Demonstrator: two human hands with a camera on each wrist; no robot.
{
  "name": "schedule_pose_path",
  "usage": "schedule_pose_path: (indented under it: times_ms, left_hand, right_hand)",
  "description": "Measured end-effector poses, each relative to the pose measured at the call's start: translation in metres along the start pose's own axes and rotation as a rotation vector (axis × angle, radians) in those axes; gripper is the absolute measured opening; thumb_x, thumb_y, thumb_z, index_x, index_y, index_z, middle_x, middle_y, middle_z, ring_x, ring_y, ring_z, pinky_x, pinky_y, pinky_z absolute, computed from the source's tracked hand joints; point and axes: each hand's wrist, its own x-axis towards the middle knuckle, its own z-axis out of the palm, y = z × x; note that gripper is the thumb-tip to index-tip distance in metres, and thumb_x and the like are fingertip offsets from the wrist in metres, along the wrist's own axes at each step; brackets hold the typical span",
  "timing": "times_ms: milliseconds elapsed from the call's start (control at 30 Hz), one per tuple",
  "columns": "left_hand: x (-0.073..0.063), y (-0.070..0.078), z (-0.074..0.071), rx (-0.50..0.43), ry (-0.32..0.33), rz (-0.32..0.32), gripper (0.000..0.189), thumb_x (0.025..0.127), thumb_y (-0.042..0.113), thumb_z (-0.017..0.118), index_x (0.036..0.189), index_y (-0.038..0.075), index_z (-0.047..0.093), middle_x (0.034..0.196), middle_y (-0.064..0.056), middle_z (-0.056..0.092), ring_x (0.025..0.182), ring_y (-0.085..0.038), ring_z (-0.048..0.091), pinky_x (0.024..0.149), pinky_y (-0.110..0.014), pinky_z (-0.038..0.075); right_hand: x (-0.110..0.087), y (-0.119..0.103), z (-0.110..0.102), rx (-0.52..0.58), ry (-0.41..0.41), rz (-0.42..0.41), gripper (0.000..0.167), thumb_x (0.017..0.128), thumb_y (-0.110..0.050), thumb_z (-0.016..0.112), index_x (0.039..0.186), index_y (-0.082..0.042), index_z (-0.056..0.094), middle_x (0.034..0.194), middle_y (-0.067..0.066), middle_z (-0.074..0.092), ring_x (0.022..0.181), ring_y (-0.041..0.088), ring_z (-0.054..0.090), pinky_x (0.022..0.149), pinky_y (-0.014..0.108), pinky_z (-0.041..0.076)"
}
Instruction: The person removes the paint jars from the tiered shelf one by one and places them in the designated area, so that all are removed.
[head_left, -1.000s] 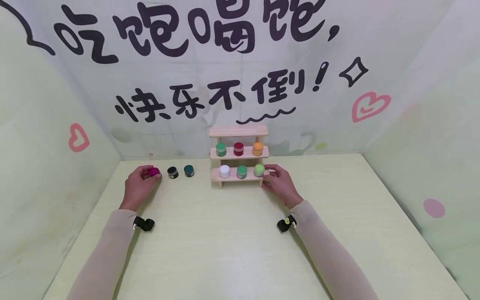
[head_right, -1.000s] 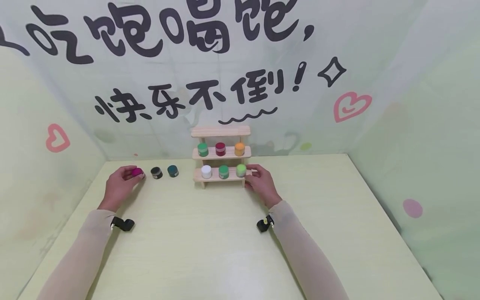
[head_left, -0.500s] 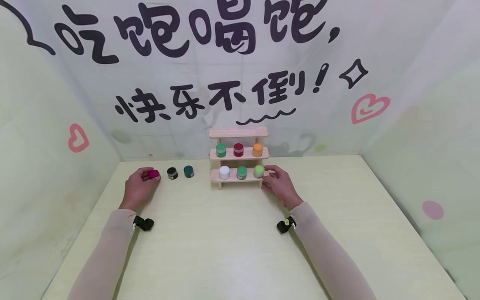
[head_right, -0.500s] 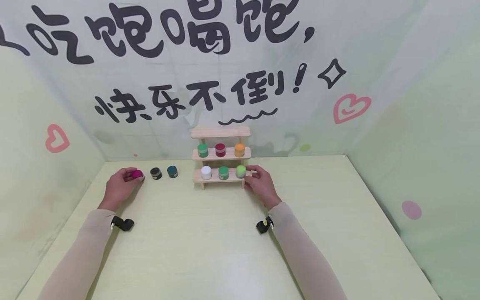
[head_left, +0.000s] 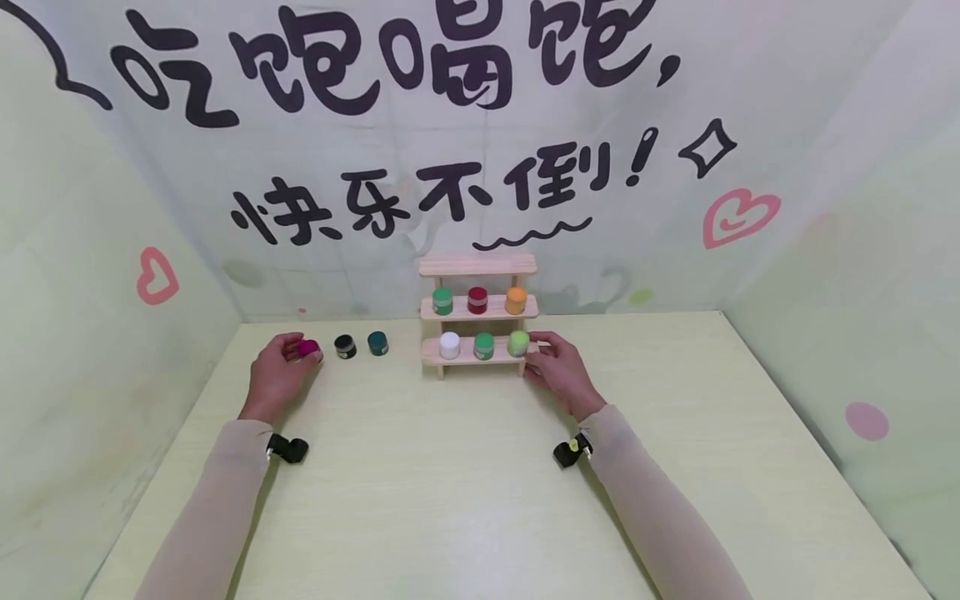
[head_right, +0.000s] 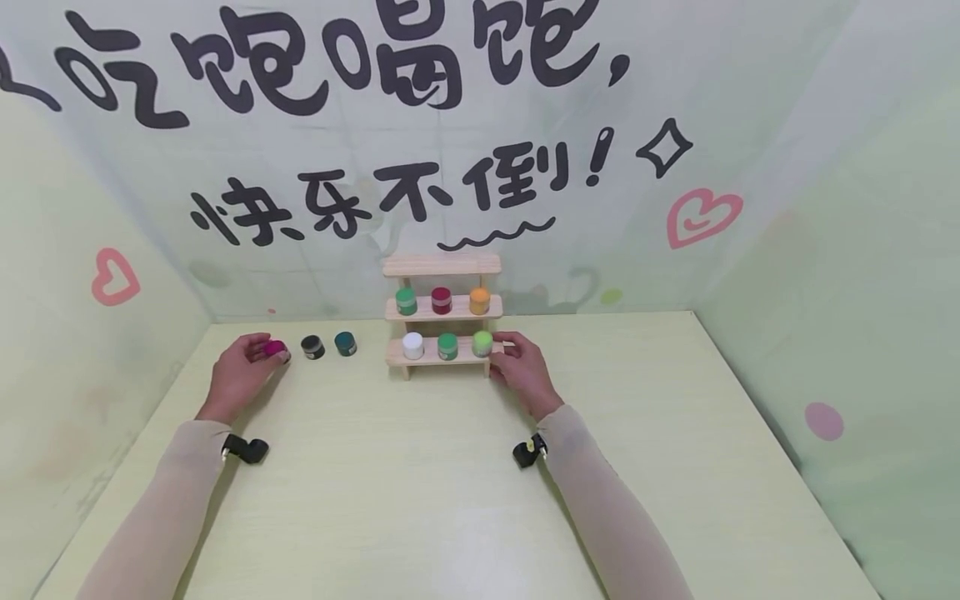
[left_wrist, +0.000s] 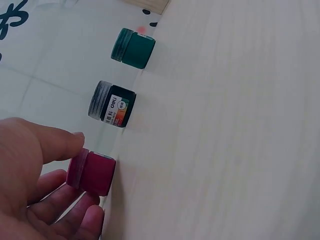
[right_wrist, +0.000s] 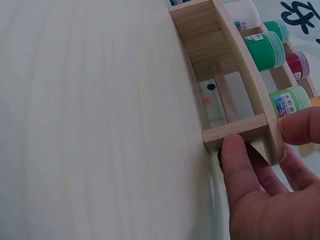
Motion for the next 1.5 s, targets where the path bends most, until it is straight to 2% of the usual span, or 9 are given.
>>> schedule_pose_path:
  times_ms: [100,300,533,667,867,1033,1133,1200,1500]
  left_hand:
    - [0.000,0.003,0.001,-0.007,0.011,-0.003,0.066,0.102,0.034,0.070,0.155,0.003,0.046,0.149,-0.024,0.059,0.139,-0.041,0.057,0.119,-0.056,0.043]
    - [-0.001,0.016,-0.001,-0.005,0.043,-0.031,0.065,0.103,0.039,0.068,0.155,0.005,0.046,0.156,-0.021,0.054,0.147,-0.040,0.049,0.122,-0.058,0.040]
    - [-0.005,0.036,-0.003,-0.074,0.089,0.040,0.060,0.102,0.039,0.069,0.149,0.006,0.053,0.152,-0.018,0.059,0.145,-0.036,0.053,0.119,-0.051,0.046]
    - [-0.008,0.050,0.002,-0.112,0.075,0.070,0.059,0.102,0.038,0.070,0.148,0.005,0.054,0.151,-0.017,0.059,0.142,-0.035,0.055,0.117,-0.049,0.049]
    - [-0.010,0.068,0.015,-0.111,0.045,0.108,0.056,0.103,0.039,0.069,0.147,0.007,0.055,0.147,-0.015,0.061,0.137,-0.032,0.057,0.116,-0.049,0.049]
    - [-0.014,0.082,0.023,-0.130,0.022,0.131,0.054,0.103,0.040,0.069,0.146,0.010,0.056,0.143,-0.011,0.065,0.129,-0.028,0.062,0.105,-0.036,0.057]
    - [-0.014,0.089,0.027,-0.147,0.019,0.162,0.051,0.103,0.038,0.069,0.145,0.010,0.058,0.140,-0.010,0.066,0.126,-0.026,0.064,0.098,-0.026,0.056]
    - [-0.013,0.093,0.031,-0.155,0.018,0.178,0.051,0.103,0.038,0.070,0.144,0.010,0.059,0.139,-0.010,0.067,0.125,-0.025,0.064,0.096,-0.023,0.055]
    - [-0.012,0.115,0.056,-0.216,-0.028,0.228,0.047,0.102,0.030,0.072,0.142,0.007,0.060,0.134,-0.010,0.068,0.121,-0.027,0.066,0.106,-0.042,0.055]
  right_hand:
    - [0.000,0.000,0.000,-0.007,0.003,-0.007,0.042,0.102,-0.009,0.063,0.144,-0.012,0.058,0.126,0.011,0.063,0.114,0.022,0.067,0.103,0.038,0.060]
    - [0.002,0.002,0.000,0.005,-0.003,-0.012,0.043,0.102,-0.008,0.063,0.144,-0.009,0.058,0.124,0.011,0.065,0.116,0.025,0.067,0.106,0.041,0.058]
    - [0.003,0.003,0.001,0.008,-0.004,-0.005,0.042,0.102,-0.009,0.063,0.144,-0.011,0.059,0.128,0.012,0.065,0.114,0.021,0.068,0.102,0.037,0.060]
    - [0.002,0.002,0.001,0.007,-0.008,-0.007,0.042,0.102,-0.009,0.063,0.143,-0.012,0.059,0.128,0.012,0.065,0.114,0.021,0.068,0.102,0.038,0.060]
    - [0.002,0.002,0.001,0.000,-0.005,-0.001,0.042,0.102,-0.010,0.063,0.143,-0.012,0.059,0.128,0.012,0.065,0.114,0.021,0.068,0.103,0.040,0.060]
    - [0.001,0.000,0.001,0.006,-0.002,0.000,0.042,0.102,-0.009,0.063,0.143,-0.012,0.059,0.126,0.011,0.065,0.111,0.017,0.068,0.101,0.037,0.060]
    - [0.001,0.000,0.001,0.007,0.000,0.000,0.042,0.101,-0.009,0.063,0.143,-0.012,0.059,0.126,0.011,0.066,0.110,0.017,0.069,0.100,0.036,0.061]
    - [0.001,-0.001,0.001,0.002,0.001,0.003,0.042,0.101,-0.010,0.063,0.143,-0.012,0.059,0.126,0.011,0.065,0.110,0.018,0.068,0.100,0.035,0.061]
    - [0.001,0.000,0.002,-0.002,0.004,0.010,0.042,0.102,-0.009,0.063,0.144,-0.012,0.059,0.128,0.012,0.064,0.116,0.022,0.068,0.101,0.037,0.061]
